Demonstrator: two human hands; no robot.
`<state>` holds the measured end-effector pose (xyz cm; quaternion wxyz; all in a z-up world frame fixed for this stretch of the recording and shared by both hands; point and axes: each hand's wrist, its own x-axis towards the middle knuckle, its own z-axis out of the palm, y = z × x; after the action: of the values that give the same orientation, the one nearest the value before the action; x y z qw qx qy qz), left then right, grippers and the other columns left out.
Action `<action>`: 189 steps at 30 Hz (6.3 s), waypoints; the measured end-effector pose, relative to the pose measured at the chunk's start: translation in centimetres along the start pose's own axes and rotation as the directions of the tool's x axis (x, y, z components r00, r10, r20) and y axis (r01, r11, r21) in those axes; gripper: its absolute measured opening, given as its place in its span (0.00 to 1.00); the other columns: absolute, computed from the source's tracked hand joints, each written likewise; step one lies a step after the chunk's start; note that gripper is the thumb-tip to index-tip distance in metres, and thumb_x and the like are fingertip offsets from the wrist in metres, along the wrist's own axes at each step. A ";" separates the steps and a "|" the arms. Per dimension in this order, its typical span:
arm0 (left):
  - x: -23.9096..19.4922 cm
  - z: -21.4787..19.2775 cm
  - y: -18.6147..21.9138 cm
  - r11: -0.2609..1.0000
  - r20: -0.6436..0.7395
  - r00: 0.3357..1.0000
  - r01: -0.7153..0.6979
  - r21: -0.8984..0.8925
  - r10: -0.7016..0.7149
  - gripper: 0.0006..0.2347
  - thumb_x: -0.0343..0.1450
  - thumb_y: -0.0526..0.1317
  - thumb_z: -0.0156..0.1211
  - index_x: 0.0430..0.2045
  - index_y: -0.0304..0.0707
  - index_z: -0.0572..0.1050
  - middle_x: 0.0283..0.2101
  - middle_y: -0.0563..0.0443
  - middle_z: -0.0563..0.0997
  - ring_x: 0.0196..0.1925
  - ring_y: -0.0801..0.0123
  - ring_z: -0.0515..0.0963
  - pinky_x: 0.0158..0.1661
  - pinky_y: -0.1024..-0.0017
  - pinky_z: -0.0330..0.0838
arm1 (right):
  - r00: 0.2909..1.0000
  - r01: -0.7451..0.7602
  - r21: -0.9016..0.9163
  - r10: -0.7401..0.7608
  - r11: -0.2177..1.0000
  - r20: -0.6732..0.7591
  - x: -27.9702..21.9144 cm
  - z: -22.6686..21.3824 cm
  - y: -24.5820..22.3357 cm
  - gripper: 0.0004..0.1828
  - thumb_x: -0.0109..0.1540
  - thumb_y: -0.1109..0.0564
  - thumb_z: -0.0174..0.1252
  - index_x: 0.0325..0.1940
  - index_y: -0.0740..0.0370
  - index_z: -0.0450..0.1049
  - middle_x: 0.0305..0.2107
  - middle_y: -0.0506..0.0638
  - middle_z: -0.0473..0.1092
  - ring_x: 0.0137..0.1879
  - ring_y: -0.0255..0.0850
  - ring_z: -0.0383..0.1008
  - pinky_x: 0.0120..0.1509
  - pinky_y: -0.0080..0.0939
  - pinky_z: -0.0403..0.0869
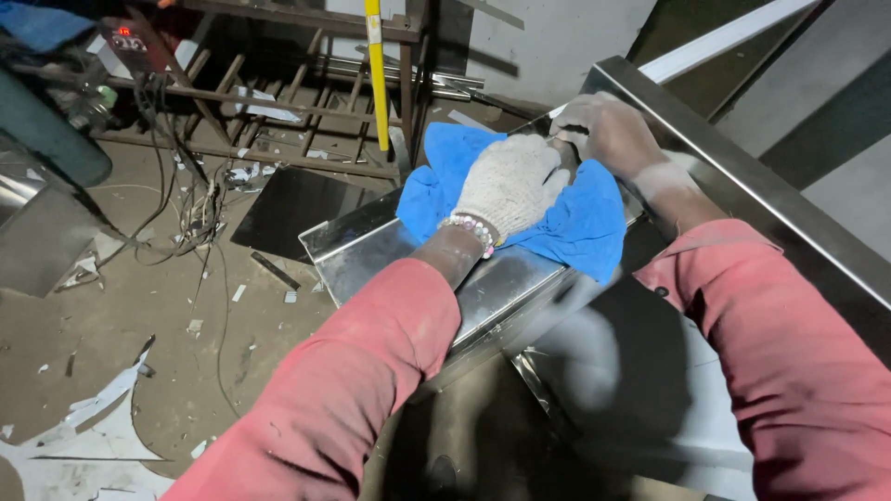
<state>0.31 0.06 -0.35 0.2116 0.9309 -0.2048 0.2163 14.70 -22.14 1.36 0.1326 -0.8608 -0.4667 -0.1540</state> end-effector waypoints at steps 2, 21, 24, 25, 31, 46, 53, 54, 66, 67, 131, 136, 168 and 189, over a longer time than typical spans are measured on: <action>-0.2 -0.8 0.4 1.000 0.022 1.000 0.020 -0.006 -0.020 0.18 0.85 0.48 0.55 0.34 0.40 0.88 0.38 0.45 0.88 0.42 0.48 0.87 0.44 0.46 0.82 | 0.999 -0.040 0.000 0.040 0.999 -0.030 -0.2 0.6 -0.6 0.07 0.80 0.61 0.70 0.52 0.55 0.92 0.54 0.49 0.89 0.59 0.56 0.81 0.63 0.60 0.78; -0.1 -1.3 0.5 0.998 0.125 0.991 0.042 0.040 -0.047 0.22 0.90 0.57 0.49 0.48 0.46 0.90 0.54 0.43 0.93 0.59 0.49 0.93 0.59 0.46 0.89 | 0.982 -0.136 -0.027 0.131 0.990 -0.138 -1.9 0.7 -3.5 0.17 0.80 0.64 0.66 0.72 0.54 0.86 0.61 0.50 0.83 0.77 0.55 0.79 0.86 0.53 0.81; -0.4 -2.0 0.9 0.999 0.124 0.991 0.046 0.014 -0.048 0.22 0.90 0.57 0.49 0.49 0.44 0.89 0.53 0.42 0.93 0.58 0.49 0.93 0.59 0.49 0.88 | 0.978 -0.192 -0.082 0.183 0.978 -0.103 -1.3 0.7 -3.5 0.11 0.82 0.60 0.66 0.69 0.54 0.84 0.61 0.56 0.82 0.77 0.60 0.78 0.84 0.59 0.83; 0.0 -1.9 0.7 0.999 0.121 0.992 0.044 0.017 -0.046 0.22 0.90 0.57 0.49 0.49 0.44 0.89 0.53 0.42 0.93 0.58 0.49 0.93 0.59 0.49 0.88 | 0.978 -0.190 -0.083 0.181 0.978 -0.108 -1.2 -0.2 -4.5 0.11 0.82 0.60 0.66 0.69 0.54 0.84 0.61 0.56 0.82 0.77 0.60 0.78 0.84 0.59 0.83; -0.4 -2.4 1.4 0.996 0.135 0.989 0.055 0.075 -0.065 0.23 0.91 0.57 0.49 0.48 0.44 0.89 0.53 0.41 0.92 0.58 0.50 0.92 0.60 0.51 0.88 | 0.980 -0.179 -0.080 0.171 0.981 -0.100 -1.8 -0.9 -6.3 0.13 0.84 0.62 0.65 0.73 0.58 0.85 0.63 0.56 0.82 0.77 0.58 0.80 0.82 0.58 0.84; -0.1 -1.8 1.1 0.992 0.146 0.986 0.061 0.109 -0.077 0.25 0.92 0.60 0.44 0.49 0.47 0.88 0.55 0.46 0.92 0.60 0.56 0.91 0.63 0.55 0.86 | 0.978 -0.146 0.012 0.146 0.989 -0.150 -2.1 -1.0 -6.1 0.08 0.82 0.64 0.66 0.64 0.55 0.84 0.57 0.51 0.79 0.78 0.56 0.77 0.85 0.58 0.83; 0.2 -1.5 0.8 0.993 0.150 0.985 0.070 0.100 -0.084 0.23 0.90 0.59 0.46 0.40 0.49 0.86 0.45 0.50 0.88 0.52 0.58 0.91 0.55 0.56 0.89 | 0.924 -0.382 -0.174 0.374 0.908 -0.080 -0.6 -0.2 -7.6 0.05 0.86 0.53 0.64 0.65 0.51 0.83 0.59 0.49 0.78 0.76 0.48 0.77 0.84 0.56 0.81; 0.2 -1.4 0.5 0.993 0.144 0.986 0.064 0.098 -0.078 0.23 0.90 0.59 0.46 0.39 0.50 0.86 0.44 0.51 0.88 0.51 0.59 0.91 0.54 0.56 0.89 | 0.884 -0.467 -0.202 0.463 0.861 -0.072 -0.1 -0.3 -8.7 0.12 0.90 0.48 0.61 0.69 0.54 0.84 0.64 0.54 0.80 0.76 0.50 0.76 0.85 0.61 0.79; 0.1 -1.5 0.4 0.994 0.127 0.989 0.062 0.090 -0.073 0.25 0.90 0.59 0.45 0.39 0.46 0.87 0.42 0.48 0.88 0.48 0.58 0.91 0.51 0.56 0.89 | 0.899 -0.435 -0.142 0.438 0.889 -0.011 0.3 -0.3 -5.4 0.09 0.90 0.44 0.56 0.64 0.46 0.77 0.54 0.48 0.73 0.73 0.46 0.79 0.74 0.53 0.88; 0.2 -1.8 0.6 0.994 0.125 0.989 0.062 0.092 -0.073 0.25 0.90 0.59 0.45 0.39 0.46 0.87 0.42 0.48 0.88 0.48 0.58 0.91 0.51 0.56 0.89 | 0.900 -0.434 -0.141 0.436 0.890 -0.014 0.6 1.0 -3.6 0.09 0.90 0.44 0.56 0.64 0.46 0.77 0.54 0.48 0.73 0.73 0.46 0.79 0.74 0.53 0.88; 0.1 -1.3 1.1 0.987 0.041 0.992 0.127 -0.095 -0.123 0.21 0.86 0.48 0.56 0.21 0.43 0.75 0.30 0.51 0.78 0.36 0.57 0.76 0.40 0.51 0.73 | 0.961 0.120 -0.326 -0.028 0.938 0.276 6.1 0.1 3.0 0.13 0.70 0.69 0.59 0.34 0.57 0.78 0.35 0.52 0.81 0.41 0.58 0.82 0.40 0.64 0.78; -0.1 -1.5 1.2 0.987 0.027 0.992 0.129 -0.101 -0.127 0.21 0.86 0.48 0.57 0.20 0.43 0.73 0.29 0.51 0.77 0.35 0.58 0.76 0.40 0.52 0.74 | 0.886 -0.169 -0.226 0.248 0.960 0.392 7.4 -1.9 2.1 0.17 0.66 0.69 0.59 0.43 0.52 0.90 0.37 0.55 0.87 0.44 0.63 0.84 0.47 0.64 0.75; 0.0 -0.5 0.6 0.991 -0.022 0.995 0.093 -0.100 -0.096 0.20 0.84 0.48 0.57 0.21 0.41 0.77 0.30 0.47 0.80 0.36 0.52 0.80 0.40 0.47 0.74 | 0.890 0.175 -0.438 0.049 0.882 0.454 7.2 -0.3 3.5 0.10 0.74 0.62 0.57 0.46 0.64 0.84 0.43 0.62 0.83 0.43 0.66 0.88 0.44 0.67 0.84; 0.2 -2.0 1.6 0.983 0.083 0.984 0.162 -0.085 -0.155 0.21 0.86 0.47 0.56 0.20 0.42 0.75 0.29 0.51 0.77 0.35 0.59 0.75 0.40 0.52 0.73 | 0.889 -0.065 -0.392 0.232 0.917 0.395 7.0 -3.4 -0.2 0.17 0.72 0.64 0.62 0.30 0.52 0.81 0.30 0.52 0.84 0.35 0.59 0.80 0.43 0.59 0.73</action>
<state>-0.91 -0.37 1.94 0.2626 0.9411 -0.1473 0.1537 17.65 -17.92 7.23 -0.1268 -0.9163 -0.3784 -0.0327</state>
